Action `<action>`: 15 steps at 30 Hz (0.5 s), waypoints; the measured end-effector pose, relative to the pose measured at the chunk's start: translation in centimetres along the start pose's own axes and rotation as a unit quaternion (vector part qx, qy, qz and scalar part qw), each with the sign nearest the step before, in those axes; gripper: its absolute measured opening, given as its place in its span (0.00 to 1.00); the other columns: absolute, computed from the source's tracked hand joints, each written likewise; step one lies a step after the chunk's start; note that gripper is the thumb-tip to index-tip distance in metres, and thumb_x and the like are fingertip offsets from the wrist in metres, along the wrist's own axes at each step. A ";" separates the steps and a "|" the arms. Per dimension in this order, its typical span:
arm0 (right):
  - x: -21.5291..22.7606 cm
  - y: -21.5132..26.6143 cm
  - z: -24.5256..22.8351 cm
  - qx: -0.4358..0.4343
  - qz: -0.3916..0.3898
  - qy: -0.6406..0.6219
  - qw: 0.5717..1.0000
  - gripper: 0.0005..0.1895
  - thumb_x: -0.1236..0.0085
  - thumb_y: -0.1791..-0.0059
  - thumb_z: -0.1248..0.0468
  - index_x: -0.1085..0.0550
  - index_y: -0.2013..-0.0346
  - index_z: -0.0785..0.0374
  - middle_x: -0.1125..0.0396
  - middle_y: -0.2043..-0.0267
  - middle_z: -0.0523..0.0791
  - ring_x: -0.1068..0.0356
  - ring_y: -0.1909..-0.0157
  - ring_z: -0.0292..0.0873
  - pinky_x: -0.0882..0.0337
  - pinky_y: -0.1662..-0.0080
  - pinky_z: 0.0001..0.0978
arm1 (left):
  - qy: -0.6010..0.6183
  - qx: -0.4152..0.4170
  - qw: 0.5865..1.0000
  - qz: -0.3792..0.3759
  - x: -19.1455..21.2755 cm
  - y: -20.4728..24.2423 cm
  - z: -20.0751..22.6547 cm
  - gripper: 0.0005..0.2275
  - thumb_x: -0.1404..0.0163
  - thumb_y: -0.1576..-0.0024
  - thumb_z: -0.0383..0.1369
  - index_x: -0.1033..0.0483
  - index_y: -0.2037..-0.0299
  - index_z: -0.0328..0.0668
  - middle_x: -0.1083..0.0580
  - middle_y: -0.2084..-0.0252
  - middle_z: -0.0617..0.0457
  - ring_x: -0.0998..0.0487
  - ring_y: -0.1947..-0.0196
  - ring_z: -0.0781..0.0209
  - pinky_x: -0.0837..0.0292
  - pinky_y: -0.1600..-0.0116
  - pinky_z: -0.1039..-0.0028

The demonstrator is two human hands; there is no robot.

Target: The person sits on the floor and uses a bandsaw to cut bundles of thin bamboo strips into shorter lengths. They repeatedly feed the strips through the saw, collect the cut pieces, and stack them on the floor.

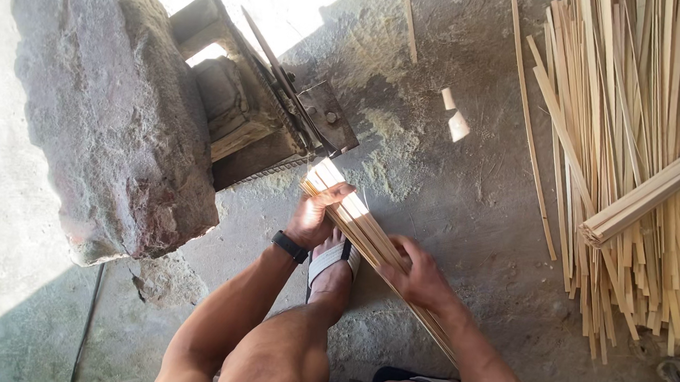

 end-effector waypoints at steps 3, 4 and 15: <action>-0.1 -3.4 -3.4 0.075 0.102 0.026 0.992 0.24 0.37 0.48 0.52 0.26 0.44 0.64 0.26 0.51 0.53 0.25 0.47 0.48 0.26 0.46 0.40 | -0.026 -0.019 0.999 0.012 -0.2 -0.1 -0.1 0.08 0.41 0.42 0.25 0.23 0.55 0.38 0.22 0.57 0.51 0.21 0.58 0.60 0.22 0.51 0.66; 0.0 -4.0 -4.1 0.085 0.130 0.033 0.987 0.20 0.37 0.48 0.53 0.24 0.49 0.63 0.25 0.53 0.52 0.24 0.51 0.47 0.25 0.49 0.39 | -0.016 -0.012 1.000 0.019 -0.3 -0.1 -0.1 0.08 0.41 0.44 0.26 0.22 0.56 0.39 0.21 0.57 0.51 0.20 0.57 0.60 0.21 0.51 0.66; 1.1 -4.8 -6.9 0.110 0.178 0.094 0.973 0.07 0.37 0.48 0.61 0.18 0.62 0.62 0.22 0.67 0.49 0.20 0.67 0.48 0.23 0.65 0.40 | -0.004 0.013 1.000 0.010 2.2 0.4 -0.6 0.18 0.42 0.42 0.31 0.24 0.45 0.28 0.21 0.51 0.45 0.19 0.54 0.57 0.20 0.49 0.64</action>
Point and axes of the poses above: each hand's wrist, its own y-axis away from the middle knuckle, its own x-axis out of the back of the hand, z = x × y, the point moved 5 cm from there along -y, towards the middle knuckle
